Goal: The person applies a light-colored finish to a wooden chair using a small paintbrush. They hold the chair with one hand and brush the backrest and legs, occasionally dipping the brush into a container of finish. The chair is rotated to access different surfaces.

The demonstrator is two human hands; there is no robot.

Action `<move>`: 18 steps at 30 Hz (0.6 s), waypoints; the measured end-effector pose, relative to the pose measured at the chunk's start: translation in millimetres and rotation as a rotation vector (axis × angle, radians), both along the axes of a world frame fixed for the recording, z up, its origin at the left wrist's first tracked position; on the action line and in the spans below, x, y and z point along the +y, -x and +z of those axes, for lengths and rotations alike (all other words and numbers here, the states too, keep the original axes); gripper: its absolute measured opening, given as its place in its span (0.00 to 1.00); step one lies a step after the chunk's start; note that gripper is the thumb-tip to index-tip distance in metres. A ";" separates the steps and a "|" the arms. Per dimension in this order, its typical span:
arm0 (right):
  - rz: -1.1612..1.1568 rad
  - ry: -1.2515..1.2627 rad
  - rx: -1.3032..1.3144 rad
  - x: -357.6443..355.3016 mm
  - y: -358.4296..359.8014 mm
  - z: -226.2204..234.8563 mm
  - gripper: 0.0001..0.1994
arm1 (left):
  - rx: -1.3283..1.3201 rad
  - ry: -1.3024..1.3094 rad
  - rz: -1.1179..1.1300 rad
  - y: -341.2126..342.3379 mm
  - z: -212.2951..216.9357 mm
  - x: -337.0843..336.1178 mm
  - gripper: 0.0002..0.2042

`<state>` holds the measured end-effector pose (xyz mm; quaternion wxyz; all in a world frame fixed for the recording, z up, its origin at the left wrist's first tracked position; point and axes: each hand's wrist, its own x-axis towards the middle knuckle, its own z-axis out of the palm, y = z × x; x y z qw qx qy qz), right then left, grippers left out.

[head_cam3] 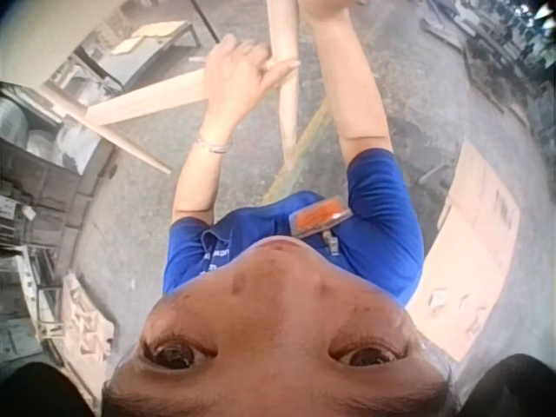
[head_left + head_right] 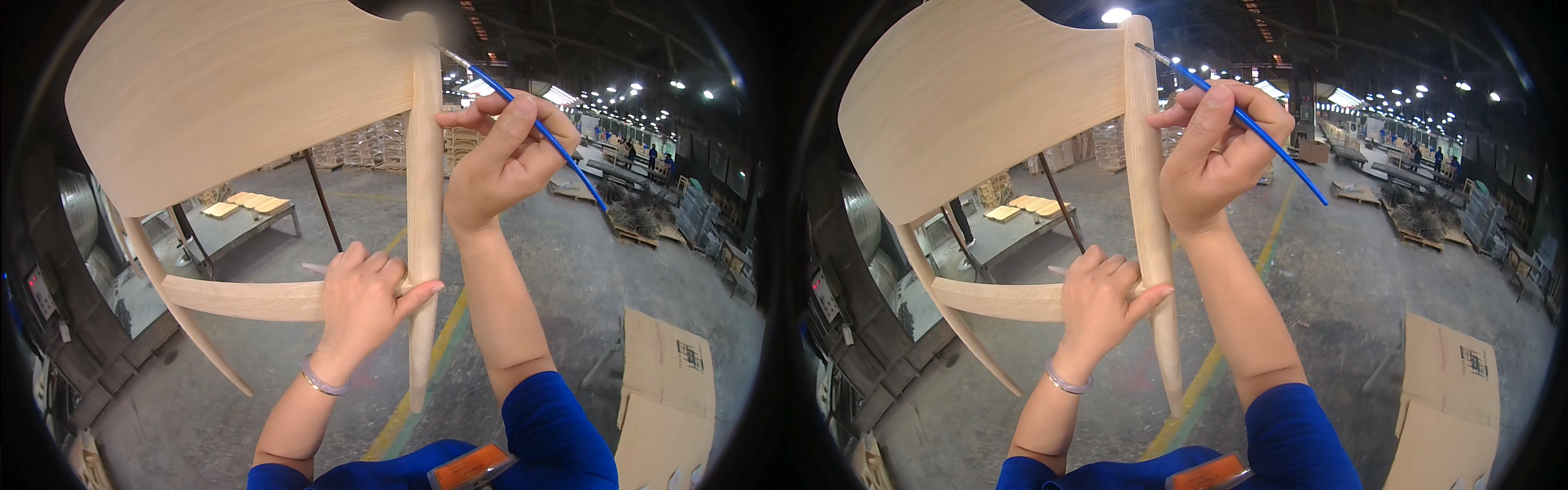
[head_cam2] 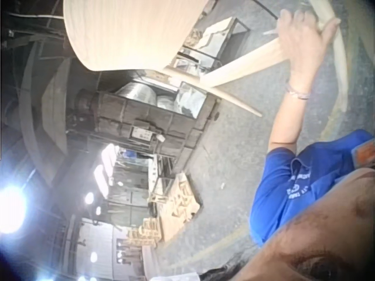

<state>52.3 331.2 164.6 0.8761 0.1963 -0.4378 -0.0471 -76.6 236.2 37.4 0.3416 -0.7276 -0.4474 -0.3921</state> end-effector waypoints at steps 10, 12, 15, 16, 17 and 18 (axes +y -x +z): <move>-0.034 -0.038 0.006 18.6 -2.7 8.8 0.08 | -0.033 -0.058 -0.021 -9.8 4.7 17.4 0.28; -0.043 -0.047 0.009 19.6 -2.5 11.9 0.08 | -0.043 -0.059 -0.028 -10.0 5.2 17.9 0.28; -0.067 -0.058 0.001 20.2 -1.3 15.5 0.09 | -0.043 -0.062 -0.032 -10.1 6.9 19.2 0.28; -0.071 -0.049 -0.002 20.3 -1.4 16.2 0.09 | -0.044 -0.061 -0.032 -10.3 7.5 19.4 0.28; -0.076 -0.041 -0.005 20.4 -1.3 16.7 0.09 | -0.045 -0.060 -0.033 -10.4 7.8 19.7 0.28; -0.095 -0.032 -0.001 21.0 -1.9 17.6 0.08 | -0.046 -0.059 -0.034 -11.1 8.5 20.8 0.28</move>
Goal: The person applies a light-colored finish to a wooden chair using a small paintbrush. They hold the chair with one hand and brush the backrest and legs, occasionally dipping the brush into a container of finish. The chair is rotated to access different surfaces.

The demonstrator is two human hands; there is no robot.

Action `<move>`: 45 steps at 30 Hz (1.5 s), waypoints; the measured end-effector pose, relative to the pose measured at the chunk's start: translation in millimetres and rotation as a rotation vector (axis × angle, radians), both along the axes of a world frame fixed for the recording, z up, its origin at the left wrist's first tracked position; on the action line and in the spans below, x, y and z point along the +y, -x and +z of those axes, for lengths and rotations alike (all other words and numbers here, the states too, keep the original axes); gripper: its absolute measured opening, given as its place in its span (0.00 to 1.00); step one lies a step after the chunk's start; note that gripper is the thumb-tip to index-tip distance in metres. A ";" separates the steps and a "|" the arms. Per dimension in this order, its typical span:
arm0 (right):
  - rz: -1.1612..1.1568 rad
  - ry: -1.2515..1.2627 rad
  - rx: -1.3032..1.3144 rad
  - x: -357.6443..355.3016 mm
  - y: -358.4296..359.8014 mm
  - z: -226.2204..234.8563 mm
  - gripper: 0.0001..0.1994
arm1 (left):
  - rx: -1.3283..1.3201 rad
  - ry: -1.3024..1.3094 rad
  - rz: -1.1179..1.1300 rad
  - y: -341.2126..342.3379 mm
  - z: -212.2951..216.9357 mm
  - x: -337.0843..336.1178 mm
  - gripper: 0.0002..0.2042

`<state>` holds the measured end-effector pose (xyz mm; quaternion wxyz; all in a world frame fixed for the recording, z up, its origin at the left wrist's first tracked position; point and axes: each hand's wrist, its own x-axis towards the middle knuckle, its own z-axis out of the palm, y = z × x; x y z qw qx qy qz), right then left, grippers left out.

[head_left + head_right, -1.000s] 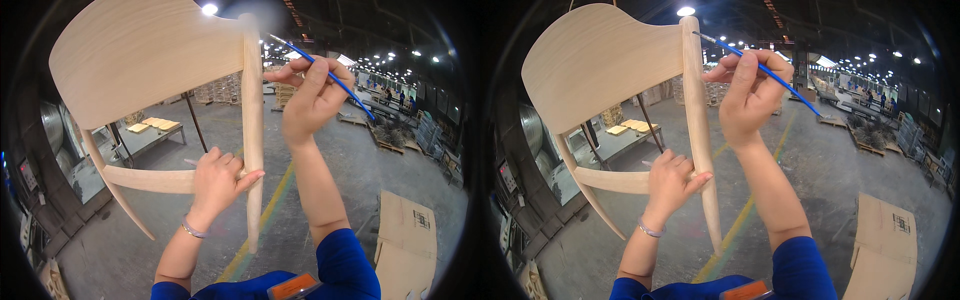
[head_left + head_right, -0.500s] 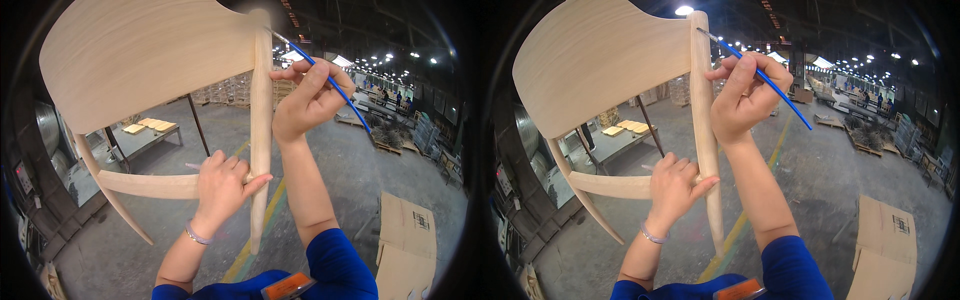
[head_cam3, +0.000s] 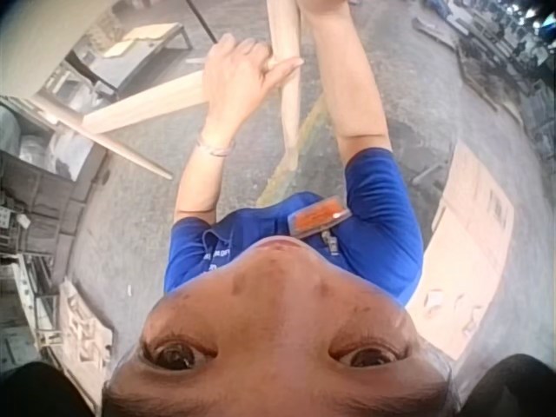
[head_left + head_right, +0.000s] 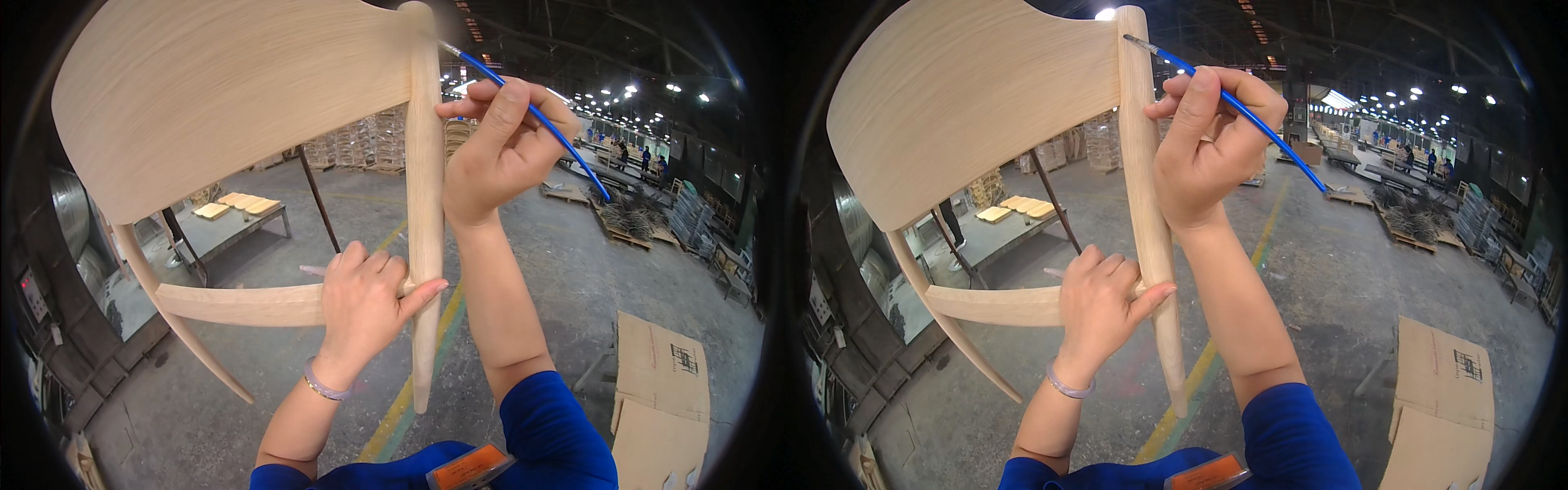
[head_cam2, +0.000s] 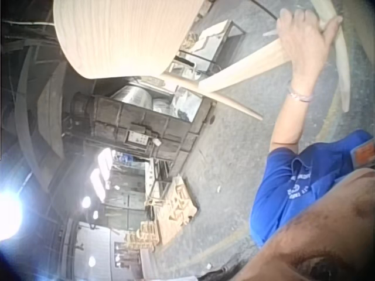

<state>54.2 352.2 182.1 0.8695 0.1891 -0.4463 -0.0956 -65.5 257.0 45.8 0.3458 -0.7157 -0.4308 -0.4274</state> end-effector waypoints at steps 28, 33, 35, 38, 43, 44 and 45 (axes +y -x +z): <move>-0.018 0.043 0.011 4.6 16.8 -3.1 0.08 | 0.012 -0.019 0.068 13.9 -4.7 4.7 0.31; 0.037 0.005 0.017 10.3 20.7 -3.6 0.07 | 0.016 -0.003 0.076 16.1 -5.6 6.5 0.31; 0.027 0.004 0.029 11.7 22.6 -3.8 0.07 | 0.015 -0.019 0.072 18.0 -5.6 6.5 0.31; 0.005 0.014 0.037 11.9 24.8 -4.0 0.07 | 0.014 -0.023 0.067 20.3 -5.4 6.9 0.31; 0.015 0.036 0.023 8.2 31.2 -3.1 0.07 | 0.007 -0.015 0.061 26.4 -4.4 7.0 0.30; -0.009 0.051 0.025 7.2 31.9 -2.7 0.08 | 0.007 -0.018 0.061 27.4 -4.2 7.2 0.30; -0.008 0.045 0.021 6.5 32.6 -2.2 0.08 | 0.007 -0.020 0.061 28.4 -4.2 7.3 0.30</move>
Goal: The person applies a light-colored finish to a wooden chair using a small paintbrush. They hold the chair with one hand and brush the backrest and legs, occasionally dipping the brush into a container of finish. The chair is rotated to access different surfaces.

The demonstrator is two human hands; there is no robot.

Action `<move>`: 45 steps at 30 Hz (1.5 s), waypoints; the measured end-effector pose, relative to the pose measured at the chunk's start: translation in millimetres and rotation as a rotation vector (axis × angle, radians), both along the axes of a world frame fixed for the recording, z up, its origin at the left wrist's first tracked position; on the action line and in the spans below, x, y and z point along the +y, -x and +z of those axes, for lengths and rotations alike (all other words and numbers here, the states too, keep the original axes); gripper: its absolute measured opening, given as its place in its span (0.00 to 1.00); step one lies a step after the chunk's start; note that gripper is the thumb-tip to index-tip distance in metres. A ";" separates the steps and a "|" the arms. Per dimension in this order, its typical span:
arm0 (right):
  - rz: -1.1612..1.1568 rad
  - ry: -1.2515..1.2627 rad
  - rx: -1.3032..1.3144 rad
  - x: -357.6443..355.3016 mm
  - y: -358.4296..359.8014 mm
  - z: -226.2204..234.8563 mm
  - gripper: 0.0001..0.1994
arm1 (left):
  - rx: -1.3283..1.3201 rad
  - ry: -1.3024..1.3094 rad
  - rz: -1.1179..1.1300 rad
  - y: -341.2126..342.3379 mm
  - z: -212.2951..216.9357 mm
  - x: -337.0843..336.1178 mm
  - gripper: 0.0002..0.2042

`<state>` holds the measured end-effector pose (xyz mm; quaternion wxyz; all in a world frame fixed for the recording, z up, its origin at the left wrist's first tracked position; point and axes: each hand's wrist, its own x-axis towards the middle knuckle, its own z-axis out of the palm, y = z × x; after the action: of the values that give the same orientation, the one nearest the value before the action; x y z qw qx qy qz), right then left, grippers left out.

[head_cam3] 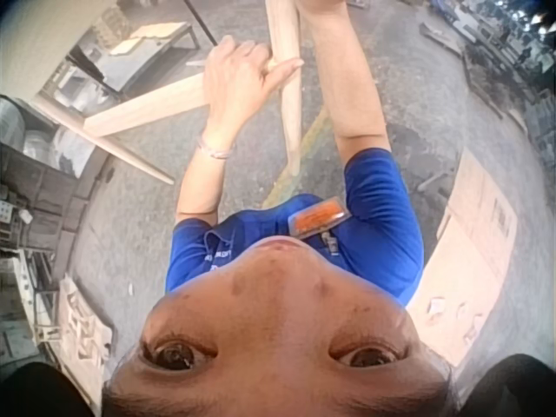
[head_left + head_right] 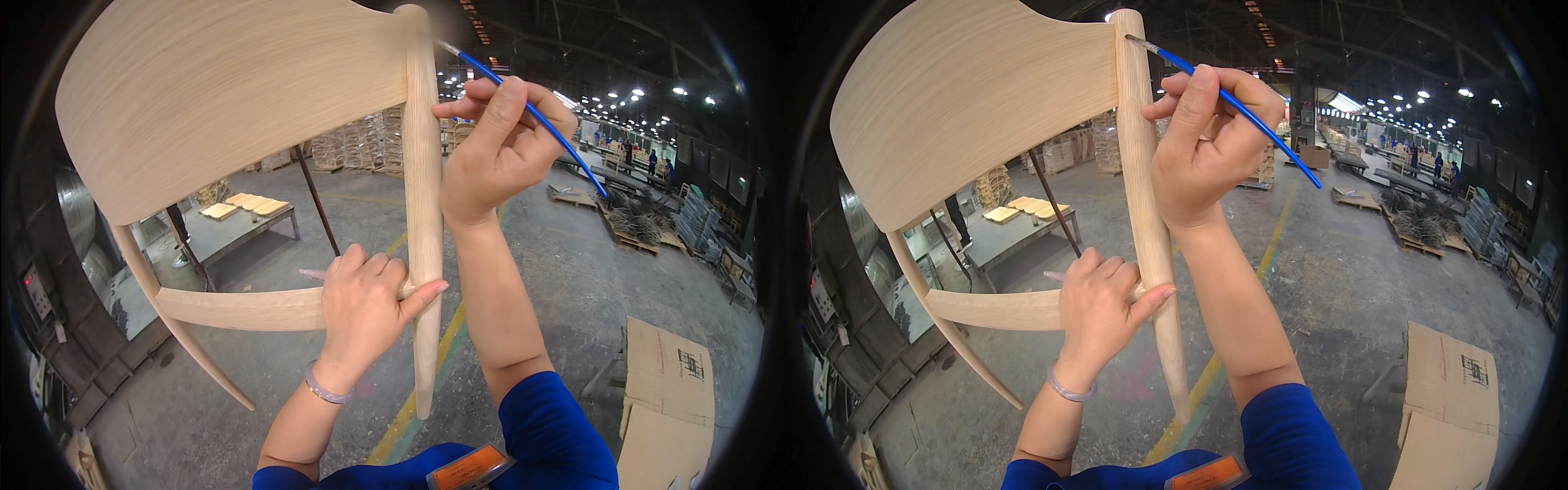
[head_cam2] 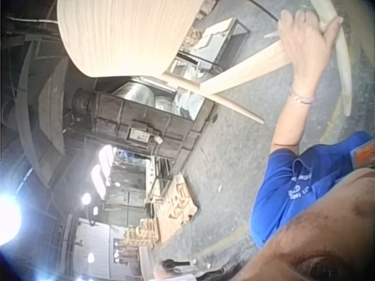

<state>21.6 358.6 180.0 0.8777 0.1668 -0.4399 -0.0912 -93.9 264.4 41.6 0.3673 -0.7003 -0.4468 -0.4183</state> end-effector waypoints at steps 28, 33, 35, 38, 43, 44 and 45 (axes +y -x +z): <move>0.002 0.006 0.021 3.7 25.6 6.7 0.07 | -0.018 0.018 0.011 21.8 4.6 1.6 0.30; -0.010 -0.009 0.014 4.6 30.6 7.3 0.06 | -0.027 0.004 -0.013 26.5 5.6 2.2 0.29; -0.017 -0.009 0.010 4.8 32.0 7.5 0.06 | -0.030 0.010 -0.012 27.9 5.7 2.1 0.29; -0.021 -0.016 0.013 4.7 34.9 8.1 0.06 | -0.032 0.023 -0.007 30.3 5.8 1.4 0.29; -0.015 -0.013 0.002 3.5 42.5 10.6 0.06 | -0.035 0.027 -0.008 38.0 7.5 -0.3 0.29; -0.017 -0.016 -0.003 3.6 43.3 10.8 0.06 | -0.035 0.030 -0.006 39.0 7.6 -0.2 0.29; -0.027 -0.013 0.003 3.7 44.4 11.0 0.06 | -0.035 0.037 0.001 40.1 7.7 -0.1 0.30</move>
<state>-22.9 362.3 191.0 0.8759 0.1663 -0.4404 -0.1061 -134.0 264.3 49.3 0.3467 -0.6992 -0.4613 -0.4222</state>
